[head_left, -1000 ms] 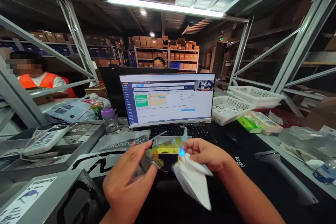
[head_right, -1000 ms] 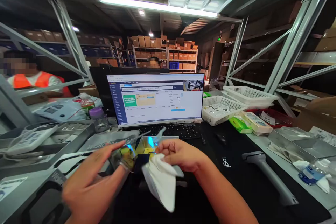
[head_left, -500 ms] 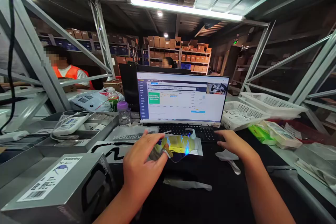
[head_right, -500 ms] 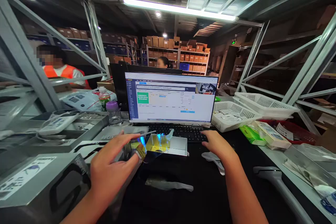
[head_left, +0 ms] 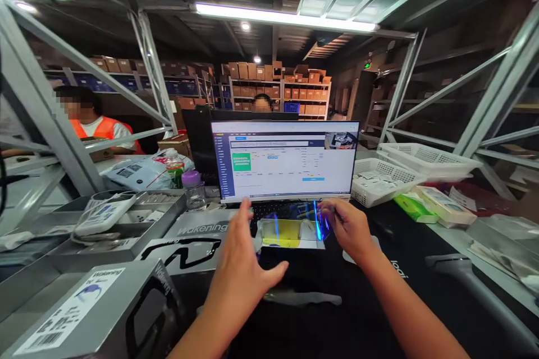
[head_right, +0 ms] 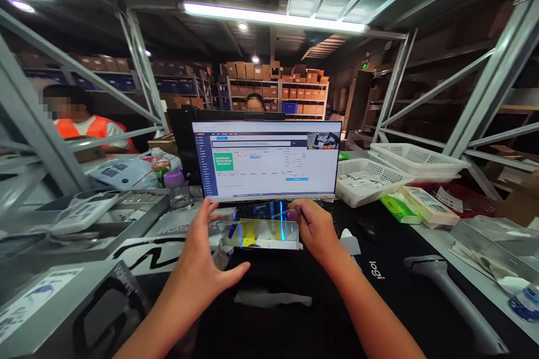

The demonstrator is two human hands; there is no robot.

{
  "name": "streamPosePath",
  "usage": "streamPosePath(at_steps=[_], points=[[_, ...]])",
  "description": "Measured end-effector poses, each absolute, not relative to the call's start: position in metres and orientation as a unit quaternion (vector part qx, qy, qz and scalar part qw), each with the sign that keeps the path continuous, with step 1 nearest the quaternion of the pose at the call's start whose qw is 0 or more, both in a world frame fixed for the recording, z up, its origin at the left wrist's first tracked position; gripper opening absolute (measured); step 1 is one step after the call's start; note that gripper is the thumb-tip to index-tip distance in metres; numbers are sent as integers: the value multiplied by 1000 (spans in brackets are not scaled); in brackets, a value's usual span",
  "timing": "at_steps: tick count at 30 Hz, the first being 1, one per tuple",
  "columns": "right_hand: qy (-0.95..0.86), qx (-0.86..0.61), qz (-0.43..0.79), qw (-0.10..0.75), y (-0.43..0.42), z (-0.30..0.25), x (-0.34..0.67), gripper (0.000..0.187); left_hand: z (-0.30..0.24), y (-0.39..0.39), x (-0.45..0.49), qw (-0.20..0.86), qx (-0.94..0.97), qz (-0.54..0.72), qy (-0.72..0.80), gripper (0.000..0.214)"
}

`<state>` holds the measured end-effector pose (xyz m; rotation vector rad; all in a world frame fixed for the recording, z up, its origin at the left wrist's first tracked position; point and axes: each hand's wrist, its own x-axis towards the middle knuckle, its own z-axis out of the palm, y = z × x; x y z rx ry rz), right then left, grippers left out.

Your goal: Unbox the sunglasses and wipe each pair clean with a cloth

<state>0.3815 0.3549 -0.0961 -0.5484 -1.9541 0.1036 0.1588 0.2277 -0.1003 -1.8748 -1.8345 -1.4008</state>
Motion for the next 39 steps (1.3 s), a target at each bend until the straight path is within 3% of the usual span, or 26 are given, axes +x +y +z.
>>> streamPosePath(at_steps=[4, 9, 24, 28, 31, 35, 39], points=[[-793, -238, 63, 557, 355, -87, 392, 21, -102, 237, 143, 66, -618, -473, -625, 72], [-790, -191, 58, 580, 347, -88, 385, 17, -102, 236, 147, -21, -615, -459, -641, 51], [-808, -169, 81, 558, 345, -94, 381, 17, -101, 227, 150, -7, -640, -512, -573, 30], [-815, -164, 78, 551, 344, -94, 379, 15, -102, 224, 156, -67, -622, -564, -539, 27], [-833, -164, 87, 521, 341, -94, 376, 13, -102, 221, 163, -186, -582, -629, -480, 25], [-829, -211, 217, 470, 334, -96, 370, 13, -101, 224, 166, -363, -547, -656, -373, 28], [-732, -244, 469, 430, 332, -94, 371, 26, -96, 228, 158, -331, -547, -627, -445, 32]])
